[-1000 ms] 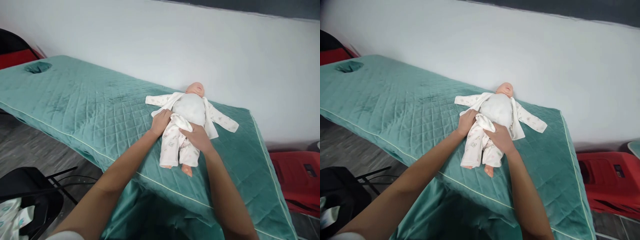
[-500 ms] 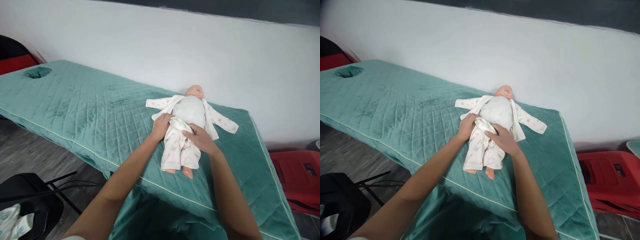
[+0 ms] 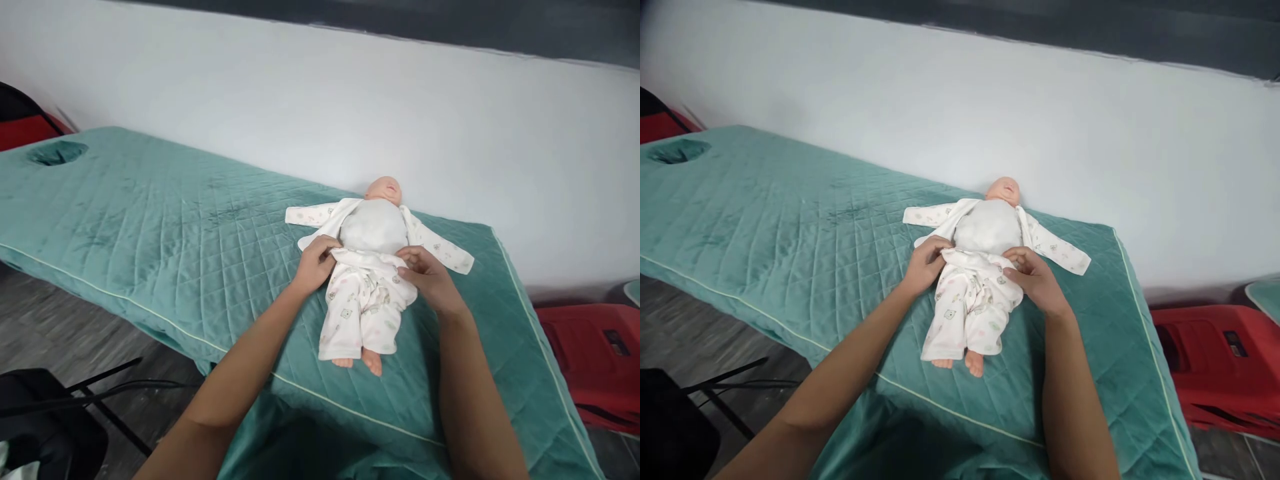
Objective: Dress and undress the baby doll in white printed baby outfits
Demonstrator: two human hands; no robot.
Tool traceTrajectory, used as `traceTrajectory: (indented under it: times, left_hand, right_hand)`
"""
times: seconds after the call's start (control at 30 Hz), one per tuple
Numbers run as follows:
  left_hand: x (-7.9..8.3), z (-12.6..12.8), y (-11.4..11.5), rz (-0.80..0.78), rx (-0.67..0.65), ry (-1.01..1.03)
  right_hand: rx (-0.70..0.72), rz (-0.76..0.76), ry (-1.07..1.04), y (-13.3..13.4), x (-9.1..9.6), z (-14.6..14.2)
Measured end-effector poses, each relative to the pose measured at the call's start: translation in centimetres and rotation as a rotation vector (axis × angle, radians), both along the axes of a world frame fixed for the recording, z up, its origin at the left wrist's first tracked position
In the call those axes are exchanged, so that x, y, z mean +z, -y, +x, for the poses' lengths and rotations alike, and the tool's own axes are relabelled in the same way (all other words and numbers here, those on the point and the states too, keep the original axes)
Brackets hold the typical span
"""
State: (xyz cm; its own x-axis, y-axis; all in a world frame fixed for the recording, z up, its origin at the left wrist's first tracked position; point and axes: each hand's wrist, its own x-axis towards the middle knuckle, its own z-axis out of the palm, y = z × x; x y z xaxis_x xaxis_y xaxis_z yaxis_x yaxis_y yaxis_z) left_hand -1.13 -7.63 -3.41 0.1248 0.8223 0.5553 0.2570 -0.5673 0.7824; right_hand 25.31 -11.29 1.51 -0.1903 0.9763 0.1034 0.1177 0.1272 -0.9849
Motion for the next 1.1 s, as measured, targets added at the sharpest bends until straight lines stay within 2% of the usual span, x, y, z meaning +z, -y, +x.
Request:
traceTrajectory:
  times: [0.1, 0.17, 0.27, 0.37, 0.47, 0.57, 0.77, 0.97, 1.1]
  left_hand:
    - [0.8, 0.1, -0.2, -0.045, -0.060, 0.172]
    - [1.9, 0.6, -0.8, -0.127, -0.055, 0.173]
    - [4.2, 1.8, -2.2, -0.175, -0.186, -0.096]
    - [6.3, 3.0, -3.6, -0.099, -0.371, -0.395]
    - [7.3, 3.4, -4.3, -0.103, -0.466, -0.537]
    - [6.9, 3.1, -4.5, -0.211, -0.470, -0.420]
    - [4.5, 2.1, -4.7, -0.483, -0.341, 0.090]
    - [3.1, 1.1, -5.8, -0.623, -0.275, 0.305]
    - [2.4, 0.5, -6.5, -0.676, -0.245, 0.423]
  right_hand:
    - [-0.090, 0.102, -0.009, -0.5, -0.8, -1.0]
    - [-0.131, 0.119, -0.009, -0.6, -1.3, -1.6]
    - [-0.221, 0.126, 0.010, -0.7, -1.8, -2.1]
    - [-0.299, 0.106, 0.059, -0.7, -2.0, -2.2]
    - [-0.310, 0.085, 0.066, -0.7, -2.0, -2.2]
    - [-0.282, 0.053, 0.022, -0.7, -1.8, -2.2]
    - [-0.250, -0.069, -0.002, -1.1, -1.7, -1.5]
    - [-0.393, -0.167, -0.177, -1.9, -1.8, 0.2]
    - [-0.417, -0.134, -0.297, -2.4, -2.1, 0.6]
